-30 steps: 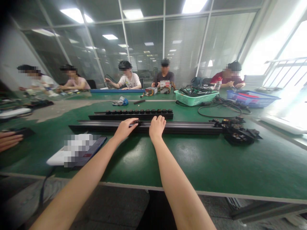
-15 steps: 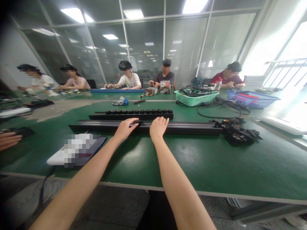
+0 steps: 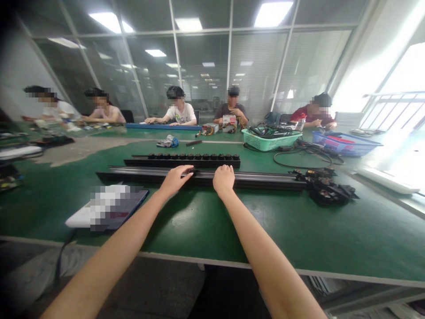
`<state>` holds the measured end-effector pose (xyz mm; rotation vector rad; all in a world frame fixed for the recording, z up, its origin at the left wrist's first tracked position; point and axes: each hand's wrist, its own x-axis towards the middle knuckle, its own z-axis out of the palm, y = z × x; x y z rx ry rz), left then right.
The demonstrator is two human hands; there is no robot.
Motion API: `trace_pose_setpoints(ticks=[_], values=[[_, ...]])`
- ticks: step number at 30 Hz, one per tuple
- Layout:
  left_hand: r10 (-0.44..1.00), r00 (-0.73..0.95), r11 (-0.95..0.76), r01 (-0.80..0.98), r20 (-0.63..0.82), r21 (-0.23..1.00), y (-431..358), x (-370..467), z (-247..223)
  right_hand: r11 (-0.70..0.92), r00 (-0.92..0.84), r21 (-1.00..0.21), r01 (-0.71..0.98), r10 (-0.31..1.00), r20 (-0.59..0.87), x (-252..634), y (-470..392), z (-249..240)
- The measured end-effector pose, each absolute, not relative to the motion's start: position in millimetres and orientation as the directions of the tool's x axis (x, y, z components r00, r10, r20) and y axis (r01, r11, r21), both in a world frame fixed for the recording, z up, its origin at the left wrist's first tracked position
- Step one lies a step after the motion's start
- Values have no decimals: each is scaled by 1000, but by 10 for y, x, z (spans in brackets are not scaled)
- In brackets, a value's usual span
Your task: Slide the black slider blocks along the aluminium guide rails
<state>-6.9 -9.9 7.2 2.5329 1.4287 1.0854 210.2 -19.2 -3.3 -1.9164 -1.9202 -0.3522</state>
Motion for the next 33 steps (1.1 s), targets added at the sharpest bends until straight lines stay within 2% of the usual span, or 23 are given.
trace_pose_setpoints(ticks=[5,14,17,20,24,33], values=[[766,337,-566,757,547,326,-104,-80,65,144,-134,16,989,870,475,2249,-218,-33],[765,349,-556,782,541,282,-119,-59,74,316,-276,23,949,790,547,2419,-189,-184],[762,353,-558,784,543,272,-118,-55,78,328,-257,-29,944,790,557,2447,-189,-190],[764,349,-553,787,542,273,-110,-52,80,272,-182,-76,959,800,572,2463,-214,-173],[758,350,-563,777,550,281,-86,-50,72,217,-132,-85,972,812,568,2489,-264,-129],[752,345,-569,769,561,292,-67,-61,63,212,-124,-134,968,868,481,2494,-375,17]])
